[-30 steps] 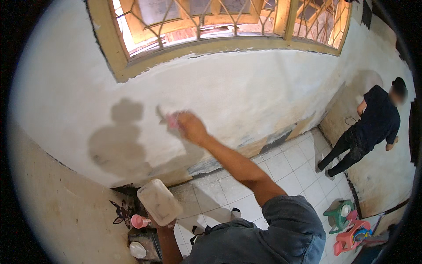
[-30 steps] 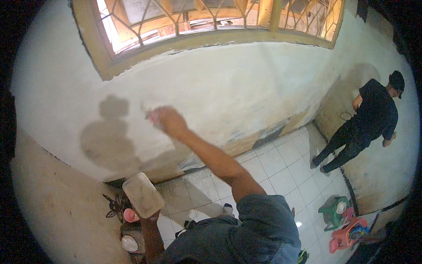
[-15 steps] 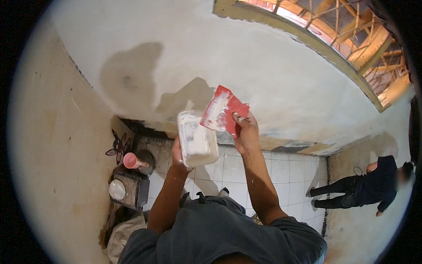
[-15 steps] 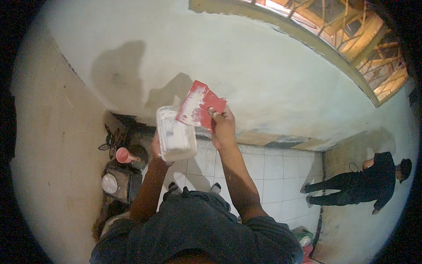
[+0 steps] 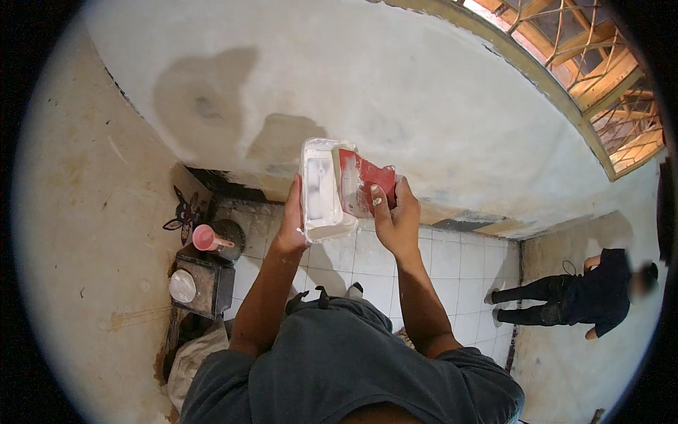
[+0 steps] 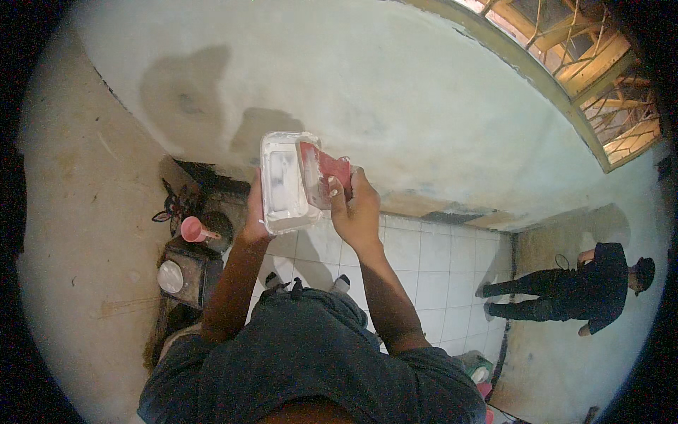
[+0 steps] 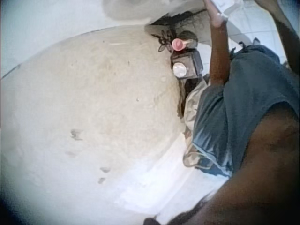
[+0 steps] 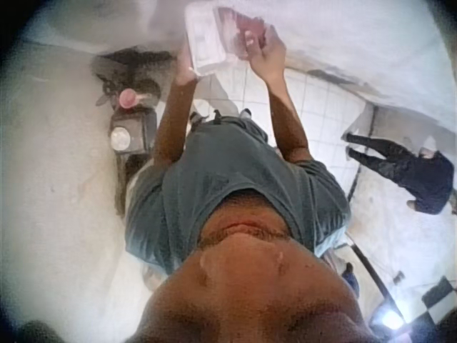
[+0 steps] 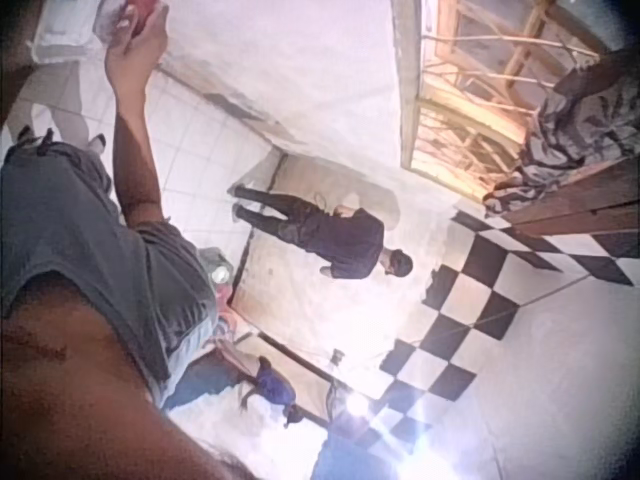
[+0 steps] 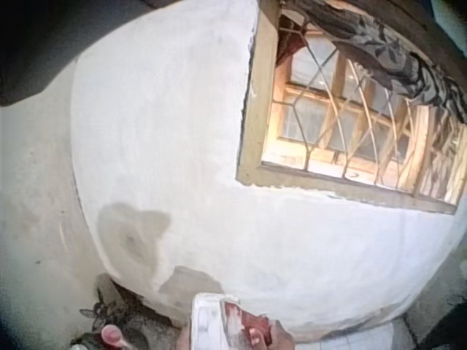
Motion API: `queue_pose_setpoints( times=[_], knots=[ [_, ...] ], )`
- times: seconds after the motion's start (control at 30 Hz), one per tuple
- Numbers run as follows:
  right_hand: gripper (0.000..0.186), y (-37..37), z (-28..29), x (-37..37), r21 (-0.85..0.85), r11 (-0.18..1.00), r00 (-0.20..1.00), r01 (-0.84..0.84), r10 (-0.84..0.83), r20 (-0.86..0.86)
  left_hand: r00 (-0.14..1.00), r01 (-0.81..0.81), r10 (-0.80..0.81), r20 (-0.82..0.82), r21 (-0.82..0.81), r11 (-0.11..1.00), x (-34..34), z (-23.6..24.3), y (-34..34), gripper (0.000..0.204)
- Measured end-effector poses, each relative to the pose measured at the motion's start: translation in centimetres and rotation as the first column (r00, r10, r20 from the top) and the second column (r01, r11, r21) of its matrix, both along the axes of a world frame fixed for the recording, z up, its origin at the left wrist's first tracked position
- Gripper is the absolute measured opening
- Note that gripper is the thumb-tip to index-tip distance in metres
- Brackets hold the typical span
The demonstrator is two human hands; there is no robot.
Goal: The person applies white putty to a wall using a red scraper, dipping the scraper into a plastic container of putty and then smoothing it onto the wall surface around a window frame.
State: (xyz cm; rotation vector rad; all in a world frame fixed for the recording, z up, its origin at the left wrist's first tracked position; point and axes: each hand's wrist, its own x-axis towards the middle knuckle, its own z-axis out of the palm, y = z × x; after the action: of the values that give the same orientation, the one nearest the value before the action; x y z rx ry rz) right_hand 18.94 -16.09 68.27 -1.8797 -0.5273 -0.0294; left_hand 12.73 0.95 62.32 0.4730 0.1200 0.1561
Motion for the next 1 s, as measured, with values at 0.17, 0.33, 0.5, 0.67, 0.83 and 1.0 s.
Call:
queue_pose_setpoints(
  times=[0.17, 0.33, 0.5, 0.67, 0.83, 1.0],
  knots=[
    [0.022, 0.5, -0.3, -0.5, -0.018, 0.999, 0.951, 0.045, -0.038, 0.305, 0.998, 0.060, -0.060, 0.021, -0.018, 0.998, -0.1, -1.3, 0.9, 0.054],
    [0.020, 0.2, -0.7, 0.6, -0.092, 0.995, 0.947, 0.032, -0.001, 0.322, 0.993, 0.114, -0.114, -0.013, -0.024, 0.993, -0.2, -0.9, 0.0, 0.054],
    [0.021, -0.9, -1.3, 1.9, -0.268, 0.961, 0.994, -0.067, 0.089, 0.070, 0.995, 0.078, -0.080, -0.054, -0.034, 0.996, -0.3, 1.6, -1.0, 0.056],
    [0.016, -0.9, -4.1, 1.1, 0.116, 0.991, 0.990, -0.068, 0.081, -0.116, 0.997, 0.060, -0.067, 0.040, 0.143, 0.988, 0.4, -0.1, 0.2, 0.063],
    [0.015, -0.8, -6.5, -0.2, 0.201, 0.978, 0.990, 0.060, -0.034, -0.133, 0.997, 0.067, -0.068, 0.037, 0.014, 0.998, 1.1, -0.6, -0.6, 0.065],
    [0.015, -0.8, -7.5, -0.2, 0.247, 0.964, 0.980, 0.098, -0.051, -0.190, 0.990, 0.134, -0.136, 0.048, 0.034, 0.990, 1.6, -0.5, -1.0, 0.068]
  ],
)
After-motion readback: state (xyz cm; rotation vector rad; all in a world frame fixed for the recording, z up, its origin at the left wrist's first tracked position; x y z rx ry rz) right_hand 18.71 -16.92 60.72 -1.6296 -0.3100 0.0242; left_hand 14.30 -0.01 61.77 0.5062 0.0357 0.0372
